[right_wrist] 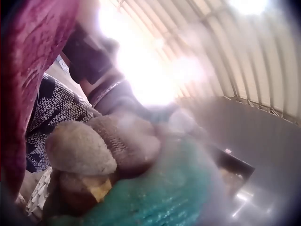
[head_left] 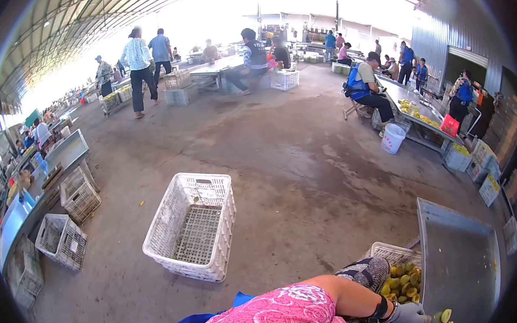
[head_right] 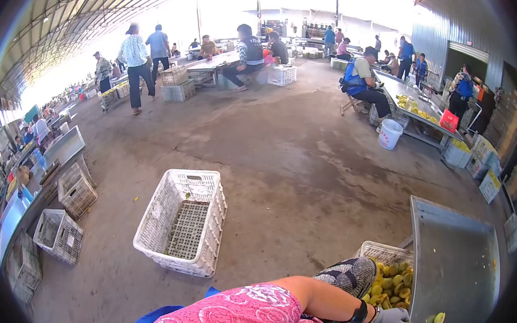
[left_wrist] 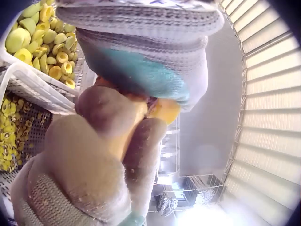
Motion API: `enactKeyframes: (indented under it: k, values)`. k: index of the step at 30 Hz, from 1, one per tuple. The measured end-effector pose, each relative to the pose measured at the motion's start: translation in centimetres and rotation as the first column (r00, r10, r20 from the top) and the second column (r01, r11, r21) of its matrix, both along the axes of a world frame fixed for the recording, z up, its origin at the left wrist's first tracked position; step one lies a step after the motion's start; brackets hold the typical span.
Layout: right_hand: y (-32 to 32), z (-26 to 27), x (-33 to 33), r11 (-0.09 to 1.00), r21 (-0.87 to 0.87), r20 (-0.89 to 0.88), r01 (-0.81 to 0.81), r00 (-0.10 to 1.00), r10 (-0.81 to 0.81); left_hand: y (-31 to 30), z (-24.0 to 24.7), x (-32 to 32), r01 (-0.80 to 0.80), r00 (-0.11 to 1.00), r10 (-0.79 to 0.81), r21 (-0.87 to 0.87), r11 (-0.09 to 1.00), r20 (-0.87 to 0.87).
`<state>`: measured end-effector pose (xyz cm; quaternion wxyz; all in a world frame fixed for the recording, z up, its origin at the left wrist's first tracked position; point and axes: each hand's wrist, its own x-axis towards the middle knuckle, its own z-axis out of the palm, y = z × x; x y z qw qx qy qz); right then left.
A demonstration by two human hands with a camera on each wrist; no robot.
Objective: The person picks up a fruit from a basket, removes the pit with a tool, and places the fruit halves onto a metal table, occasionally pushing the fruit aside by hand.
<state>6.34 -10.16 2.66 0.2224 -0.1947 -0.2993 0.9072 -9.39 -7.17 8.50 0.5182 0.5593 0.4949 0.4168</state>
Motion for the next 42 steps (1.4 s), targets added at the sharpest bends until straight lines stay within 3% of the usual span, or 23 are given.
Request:
enactKeyframes:
  k: [2,6,12,14,15,16,17,18,19,20,22,23,24,26,27,28,30,31,32,34,38,41,42]
  values:
    - [0.0,-0.6,0.3,0.999,-0.015,-0.030,0.032,0.999,-0.033,4.6,-5.7,2.3,-0.102,0.985,0.106,-0.039,0.994,0.136]
    - [-1.3,1.4,-0.5,0.991,-0.118,-0.221,-0.059,0.975,0.032,5.8,-8.5,3.4,0.013,0.893,0.107,-0.262,0.965,0.438]
    - [0.3,-3.8,1.8,0.992,-0.121,-0.221,-0.041,0.975,0.014,6.2,-11.0,4.8,0.079,0.806,0.133,-0.327,0.942,0.577]
    - [0.5,-4.4,2.6,0.981,-0.175,-0.052,0.079,0.995,-0.090,2.2,-7.1,3.5,0.003,0.729,0.170,-0.252,0.968,0.663]
    - [0.5,-4.6,2.9,0.961,-0.226,0.072,0.161,0.986,-0.148,3.4,-9.3,3.0,0.128,0.776,0.064,-0.256,0.958,0.628]
    - [0.4,-4.5,3.1,0.932,-0.290,0.148,0.216,0.973,-0.179,0.7,-5.0,2.0,0.044,0.773,0.168,-0.316,0.948,0.611]
    - [0.2,-4.5,3.1,0.909,-0.346,0.133,0.231,0.972,-0.196,6.4,-15.6,4.7,0.014,0.682,0.087,-0.132,0.991,0.726]
    - [0.4,-4.6,3.2,0.942,-0.336,-0.220,-0.005,0.973,-0.074,6.2,-13.6,3.5,0.316,0.085,-0.049,0.020,0.949,0.995]
    - [-0.7,-3.1,3.1,0.903,-0.370,0.019,0.218,0.974,-0.227,6.0,-11.6,2.5,0.594,-0.448,0.091,0.220,0.774,0.889]
    - [-0.8,-1.8,3.0,0.956,-0.291,-0.326,0.031,0.936,-0.129,6.2,-9.6,1.0,0.390,0.209,0.030,-0.112,0.914,0.977]
    - [-0.5,-2.9,4.7,0.960,-0.247,-0.198,0.135,0.962,-0.187,6.2,-5.0,1.3,0.324,0.151,0.156,-0.198,0.925,0.976]
    - [-0.6,-2.8,5.6,0.961,-0.136,0.048,0.240,0.971,-0.236,9.5,-8.6,0.5,0.190,0.344,0.235,-0.313,0.931,0.909]
    - [-0.7,-2.7,6.1,0.954,-0.010,0.290,0.299,0.914,-0.283,10.6,-9.2,-0.4,0.116,0.423,0.208,-0.280,0.953,0.882]
    - [0.1,-5.3,7.7,0.921,0.304,0.492,0.243,0.788,-0.371,13.2,-10.3,-2.7,-0.291,0.703,0.407,-0.285,0.913,0.583]
    - [0.3,-6.5,8.8,0.881,0.438,0.576,0.181,0.696,-0.430,10.8,-5.3,-2.0,-0.458,0.853,0.478,-0.141,0.878,0.209]
    - [0.3,-6.7,9.5,0.857,0.454,0.586,0.243,0.643,-0.493,14.0,-9.6,-3.9,-0.436,0.861,0.490,0.293,0.851,-0.139]
    - [0.7,-7.3,9.1,0.799,0.486,0.603,0.353,0.527,-0.599,13.5,-7.8,-2.5,-0.378,0.879,0.456,0.374,0.847,-0.143]
    - [1.7,-10.7,9.1,0.789,0.599,0.745,0.138,0.266,-0.612,13.3,-7.1,-1.1,-0.260,0.909,0.365,0.414,0.873,-0.200]
    - [1.5,-13.2,9.5,0.803,0.568,0.816,-0.179,0.251,-0.521,13.2,-7.0,0.3,-0.142,0.926,0.279,0.447,0.883,-0.256]
    - [0.0,-16.5,10.0,0.597,0.331,0.926,-0.731,0.131,-0.353,13.1,-7.7,4.0,0.093,0.916,0.073,0.387,0.917,-0.394]
    - [1.4,-12.5,9.5,0.811,0.515,0.855,-0.276,0.225,-0.467,12.7,-6.0,11.5,0.500,0.666,-0.207,0.223,0.837,-0.717]
    - [1.9,-12.7,10.0,0.804,0.534,0.844,-0.262,0.222,-0.489,13.6,-5.4,16.0,0.578,0.460,-0.454,-0.131,0.805,-0.763]
    - [1.7,-13.4,10.1,0.789,0.548,0.835,-0.279,0.242,-0.494,14.0,-5.6,17.1,0.585,0.433,-0.450,-0.137,0.800,-0.781]
